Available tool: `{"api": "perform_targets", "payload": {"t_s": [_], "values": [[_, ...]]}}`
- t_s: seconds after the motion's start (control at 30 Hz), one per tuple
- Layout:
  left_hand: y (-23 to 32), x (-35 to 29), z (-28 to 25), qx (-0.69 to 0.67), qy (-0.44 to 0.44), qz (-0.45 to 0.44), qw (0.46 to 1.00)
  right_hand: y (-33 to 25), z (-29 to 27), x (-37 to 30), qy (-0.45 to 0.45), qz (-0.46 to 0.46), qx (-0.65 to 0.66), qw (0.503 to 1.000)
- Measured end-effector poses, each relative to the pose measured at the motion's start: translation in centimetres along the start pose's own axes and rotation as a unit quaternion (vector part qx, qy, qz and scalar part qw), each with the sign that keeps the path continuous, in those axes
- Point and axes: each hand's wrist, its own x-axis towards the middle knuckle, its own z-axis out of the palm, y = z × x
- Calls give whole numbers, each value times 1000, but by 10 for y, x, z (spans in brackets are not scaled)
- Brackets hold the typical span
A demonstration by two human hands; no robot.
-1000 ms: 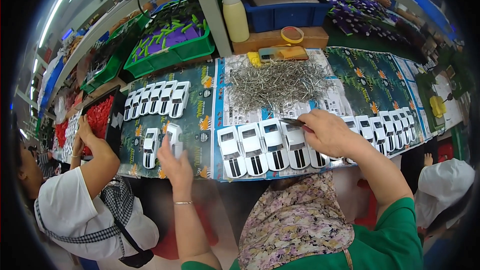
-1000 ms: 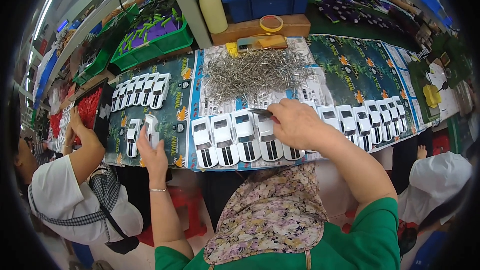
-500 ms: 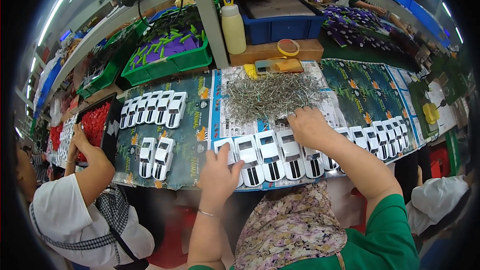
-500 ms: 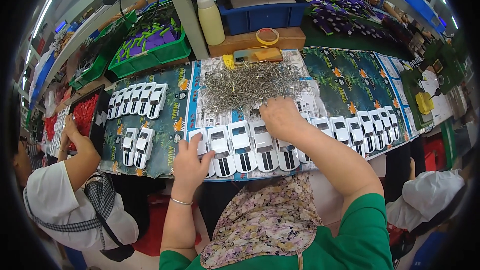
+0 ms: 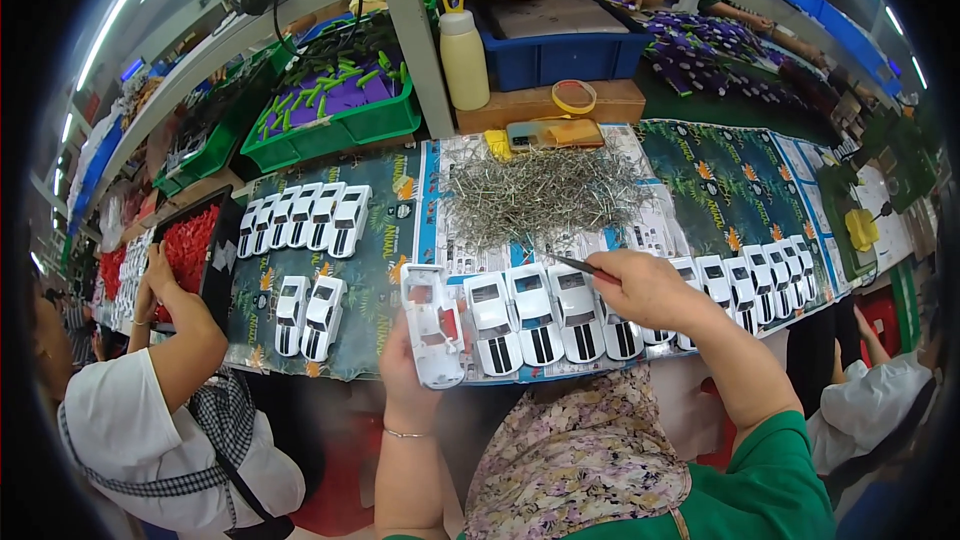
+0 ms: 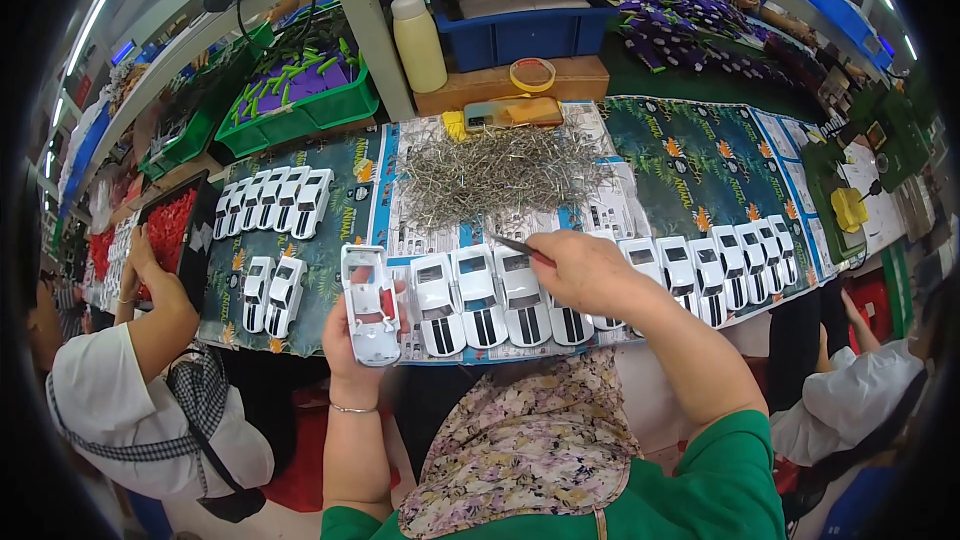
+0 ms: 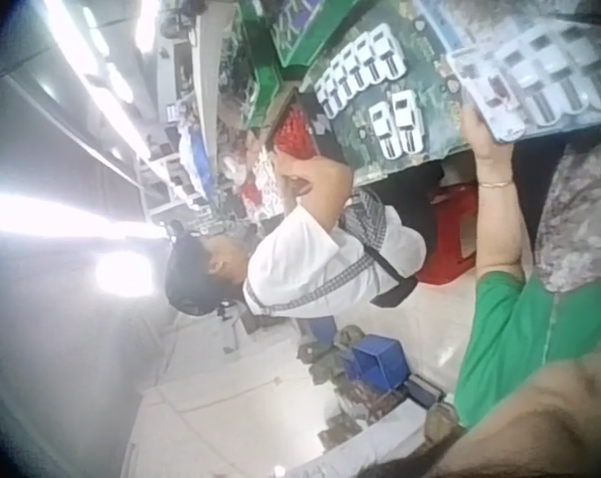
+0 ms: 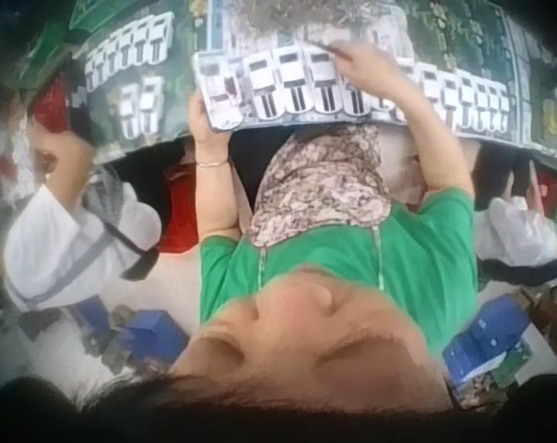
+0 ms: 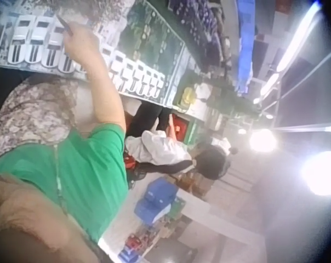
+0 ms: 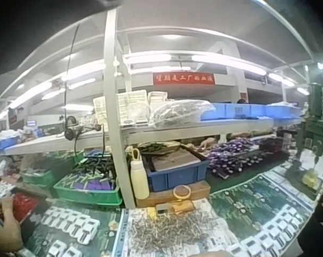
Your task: The person assembles and inspects toy car bodies by hand, using pliers to manipulate components on a factory assembly line.
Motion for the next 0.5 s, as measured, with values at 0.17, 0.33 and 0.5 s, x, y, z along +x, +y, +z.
{"api": "perform_targets", "payload": {"t_s": [0.17, 0.33, 0.5], "values": [[-13, -5, 8, -152, -108, -65, 980, -2, 20, -17, 142, -215, -175, 950], [-22, 3, 13, -180, -108, -122, 970, -17, 14, -28, 124, -284, -299, 903], [-28, -3, 21, -177, -96, -118, 972, -21, 13, -31, 82, -313, -327, 888]]}}
